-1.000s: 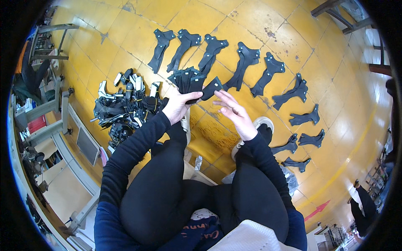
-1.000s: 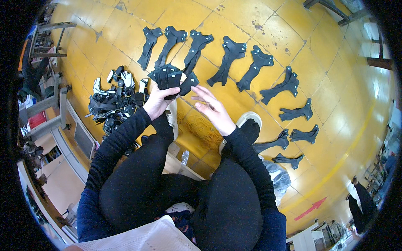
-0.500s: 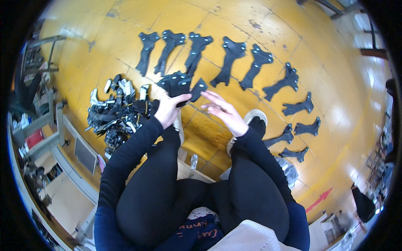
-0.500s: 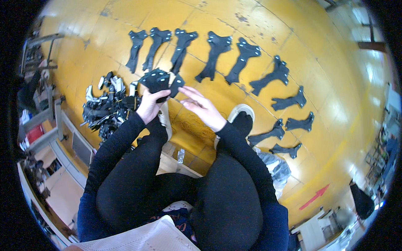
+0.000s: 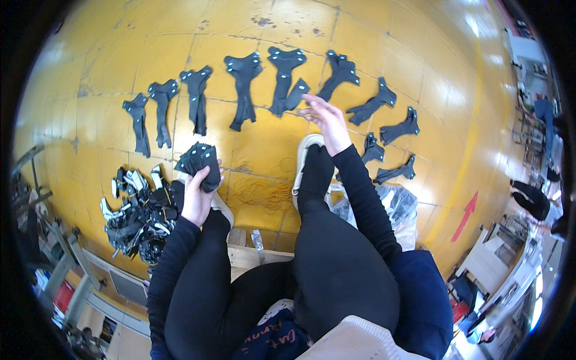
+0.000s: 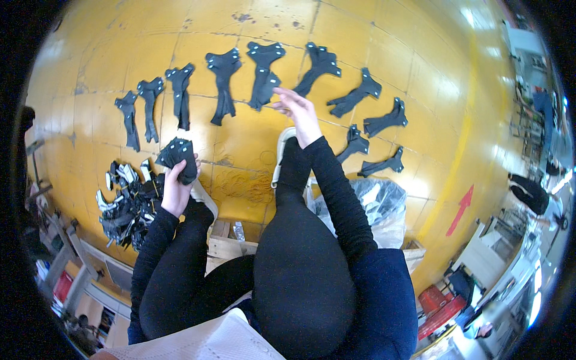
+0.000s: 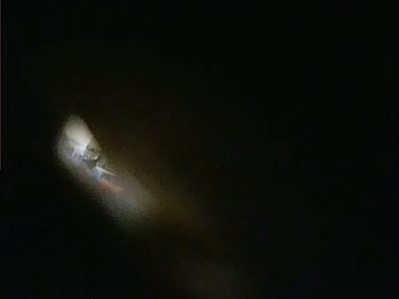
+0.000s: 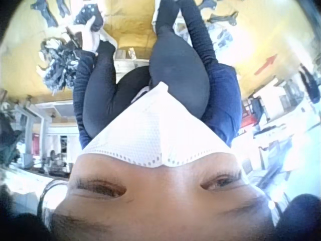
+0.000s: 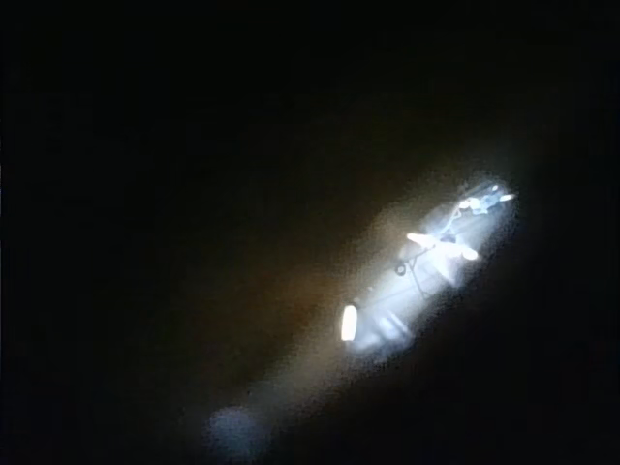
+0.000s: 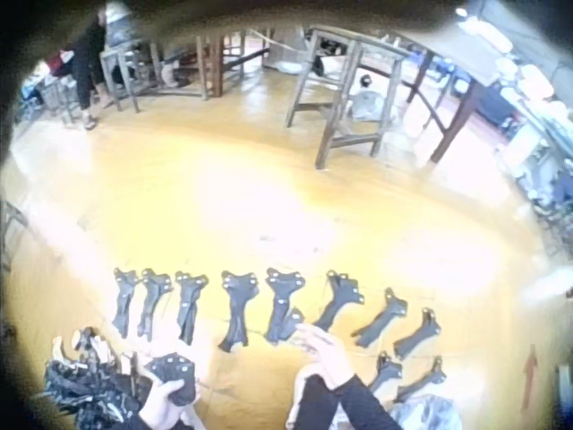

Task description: The person sits on the floor and repeatedly picks up small black plastic parts from a pile, separates them, and places them in a neat row on the floor. The person handles the parts one at a time and occasionally adjusts the arrangement.

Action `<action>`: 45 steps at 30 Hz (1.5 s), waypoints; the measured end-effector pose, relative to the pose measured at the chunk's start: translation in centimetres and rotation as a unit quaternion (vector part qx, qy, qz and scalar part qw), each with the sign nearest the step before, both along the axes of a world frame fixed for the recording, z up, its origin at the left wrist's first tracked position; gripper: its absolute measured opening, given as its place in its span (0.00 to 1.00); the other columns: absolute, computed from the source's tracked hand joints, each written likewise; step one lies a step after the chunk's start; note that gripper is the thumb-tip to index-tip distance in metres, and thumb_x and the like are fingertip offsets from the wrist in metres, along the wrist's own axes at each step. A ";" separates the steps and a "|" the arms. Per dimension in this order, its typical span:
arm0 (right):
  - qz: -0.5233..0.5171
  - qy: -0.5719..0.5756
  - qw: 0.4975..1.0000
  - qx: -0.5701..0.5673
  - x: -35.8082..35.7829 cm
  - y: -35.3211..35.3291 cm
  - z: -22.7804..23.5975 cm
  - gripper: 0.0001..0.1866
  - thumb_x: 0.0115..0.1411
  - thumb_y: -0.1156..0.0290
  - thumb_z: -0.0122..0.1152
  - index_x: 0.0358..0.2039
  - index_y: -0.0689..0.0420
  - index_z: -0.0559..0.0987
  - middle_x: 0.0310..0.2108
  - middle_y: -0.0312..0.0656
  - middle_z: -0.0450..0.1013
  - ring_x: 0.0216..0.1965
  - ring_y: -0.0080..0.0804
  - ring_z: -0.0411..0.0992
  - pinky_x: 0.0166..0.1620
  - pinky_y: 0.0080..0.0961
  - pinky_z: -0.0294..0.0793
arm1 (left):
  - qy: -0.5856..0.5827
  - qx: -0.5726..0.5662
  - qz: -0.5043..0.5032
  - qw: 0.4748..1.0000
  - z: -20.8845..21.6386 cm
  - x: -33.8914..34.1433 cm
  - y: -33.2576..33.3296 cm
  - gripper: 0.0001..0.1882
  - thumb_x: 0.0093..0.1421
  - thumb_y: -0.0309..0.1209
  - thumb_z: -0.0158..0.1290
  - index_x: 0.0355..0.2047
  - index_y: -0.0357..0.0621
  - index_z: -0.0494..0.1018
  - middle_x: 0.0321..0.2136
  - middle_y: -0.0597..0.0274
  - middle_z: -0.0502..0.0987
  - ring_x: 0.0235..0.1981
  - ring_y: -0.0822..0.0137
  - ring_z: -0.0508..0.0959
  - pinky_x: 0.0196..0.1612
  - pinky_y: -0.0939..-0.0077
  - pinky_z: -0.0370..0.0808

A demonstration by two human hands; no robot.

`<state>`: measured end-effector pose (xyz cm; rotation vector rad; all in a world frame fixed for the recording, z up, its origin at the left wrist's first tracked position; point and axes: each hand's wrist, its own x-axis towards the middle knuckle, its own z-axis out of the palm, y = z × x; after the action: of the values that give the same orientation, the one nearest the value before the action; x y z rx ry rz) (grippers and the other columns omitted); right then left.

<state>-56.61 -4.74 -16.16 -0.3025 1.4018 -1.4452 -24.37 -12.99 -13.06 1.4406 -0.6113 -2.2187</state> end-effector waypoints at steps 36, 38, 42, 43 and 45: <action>-0.017 0.462 0.887 -0.009 4.3 9.0 -7.2 0.07 0.52 0.76 0.59 0.31 0.61 0.81 0.35 0.43 0.75 0.38 0.38 0.74 0.43 0.29 0.73 | -0.023 -0.022 -0.140 0.990 -0.4 -1.0 2.9 0.18 0.55 0.17 0.50 0.46 0.43 0.67 0.41 0.63 0.74 0.42 0.69 0.75 0.46 0.74 0.72; -0.026 0.468 0.883 -0.010 4.3 9.0 -7.4 0.07 0.53 0.75 0.58 0.31 0.61 0.81 0.35 0.43 0.75 0.36 0.37 0.74 0.41 0.27 0.73 | -0.017 -0.004 -0.126 0.992 -0.4 -0.9 2.9 0.18 0.55 0.17 0.50 0.46 0.43 0.67 0.41 0.62 0.74 0.42 0.68 0.75 0.46 0.73 0.72; -0.070 0.334 0.939 0.038 4.3 8.8 -6.9 0.07 0.55 0.75 0.57 0.33 0.63 0.80 0.35 0.41 0.75 0.30 0.29 0.74 0.40 0.23 0.71 | -0.020 0.009 -0.109 0.994 -0.1 -0.8 3.0 0.18 0.55 0.16 0.50 0.46 0.44 0.66 0.41 0.62 0.74 0.42 0.67 0.75 0.46 0.71 0.73; -0.086 0.263 0.959 0.060 4.3 8.8 -6.7 0.07 0.56 0.76 0.56 0.33 0.64 0.80 0.36 0.40 0.75 0.29 0.26 0.73 0.39 0.22 0.71 | -0.018 0.007 -0.119 0.993 -0.2 -0.6 2.9 0.19 0.55 0.16 0.50 0.46 0.44 0.66 0.41 0.62 0.74 0.42 0.67 0.75 0.46 0.71 0.73; -0.201 0.130 0.970 0.031 3.6 9.3 -6.8 0.08 0.58 0.74 0.55 0.35 0.63 0.79 0.35 0.38 0.75 0.26 0.22 0.71 0.37 0.19 0.69 | -0.010 0.003 -0.139 0.990 -0.4 -0.5 2.8 0.19 0.55 0.16 0.50 0.46 0.44 0.66 0.41 0.62 0.74 0.42 0.67 0.75 0.46 0.70 0.73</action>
<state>-53.00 4.54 -22.97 -0.1780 1.7946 -1.7296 -24.83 -10.24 -13.46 1.4577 -0.8587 -2.4187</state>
